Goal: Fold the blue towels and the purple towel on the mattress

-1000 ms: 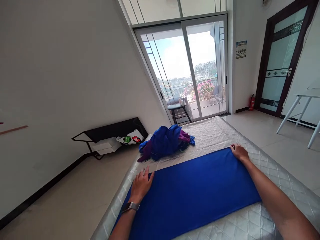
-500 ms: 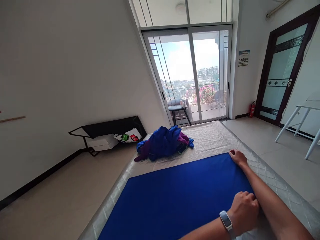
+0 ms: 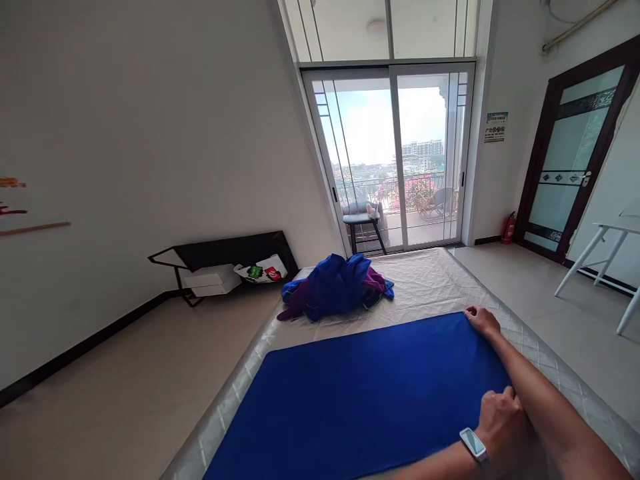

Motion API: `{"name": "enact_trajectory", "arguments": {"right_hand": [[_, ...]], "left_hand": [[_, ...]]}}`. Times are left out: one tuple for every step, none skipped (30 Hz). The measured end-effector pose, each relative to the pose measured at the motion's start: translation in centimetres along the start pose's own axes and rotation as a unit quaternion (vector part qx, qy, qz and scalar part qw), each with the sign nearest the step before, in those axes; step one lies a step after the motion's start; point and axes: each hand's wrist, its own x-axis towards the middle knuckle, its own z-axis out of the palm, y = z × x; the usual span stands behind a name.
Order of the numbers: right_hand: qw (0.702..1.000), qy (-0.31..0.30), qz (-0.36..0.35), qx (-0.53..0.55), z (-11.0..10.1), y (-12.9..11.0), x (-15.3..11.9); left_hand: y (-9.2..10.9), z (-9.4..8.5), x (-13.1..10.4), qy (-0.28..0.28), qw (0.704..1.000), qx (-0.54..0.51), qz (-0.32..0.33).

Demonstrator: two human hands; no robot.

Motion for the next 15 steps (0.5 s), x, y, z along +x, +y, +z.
{"name": "enact_trajectory", "arguments": {"right_hand": [[1.0,-0.002,-0.002,-0.001,-0.1,0.0,0.1],[1.0,-0.005,-0.003,-0.001,-0.1,0.0,0.1],[1.0,-0.007,-0.004,-0.002,-0.2,0.0,0.2],[1.0,-0.009,-0.004,-0.002,-0.2,0.0,0.2],[1.0,-0.01,-0.003,-0.004,-0.3,0.0,0.3],[1.0,-0.011,-0.002,-0.005,-0.3,0.0,0.3],[1.0,-0.011,0.0,-0.007,-0.3,-0.1,0.4],[1.0,-0.011,0.001,-0.008,-0.4,-0.1,0.4],[1.0,-0.012,0.003,-0.01,-0.4,-0.2,0.4],[1.0,-0.012,0.003,-0.01,-0.4,-0.3,0.5],[1.0,-0.013,0.004,-0.01,-0.4,-0.4,0.5],[1.0,-0.013,0.004,-0.008,-0.4,-0.5,0.5],[1.0,-0.014,0.004,-0.005,-0.4,-0.6,0.6],[1.0,-0.013,0.006,-0.001,-0.3,-0.7,0.5],[1.0,-0.01,0.01,0.003,-0.2,-0.9,0.5]], "left_hand": [[0.1,-0.1,-0.1,0.008,1.0,0.004,0.005],[0.3,-0.2,-0.3,0.015,1.0,0.006,0.008],[0.5,-0.4,-0.4,0.019,1.0,0.007,0.008],[0.6,-0.5,-0.4,0.02,1.0,0.005,0.005],[0.8,-0.6,-0.5,0.019,1.0,0.003,0.0],[0.8,-0.7,-0.5,0.018,1.0,0.002,-0.005],[0.8,-0.7,-0.5,0.015,1.0,0.001,-0.008],[0.8,-0.8,-0.5,0.012,1.0,-0.001,-0.008],[0.6,-1.0,-0.5,0.006,1.0,-0.005,-0.01],[0.4,-1.2,-0.6,0.002,1.0,-0.013,-0.017],[0.1,-1.4,-0.8,0.0,0.999,-0.026,-0.034],[-0.1,-1.8,-1.2,-0.001,0.997,-0.043,-0.06],[-0.4,-2.3,-1.6,0.001,0.994,-0.062,-0.092],[-0.7,-2.9,-2.1,0.009,0.989,-0.08,-0.122],[-0.9,-3.6,-2.8,0.019,0.985,-0.096,-0.146]]}}
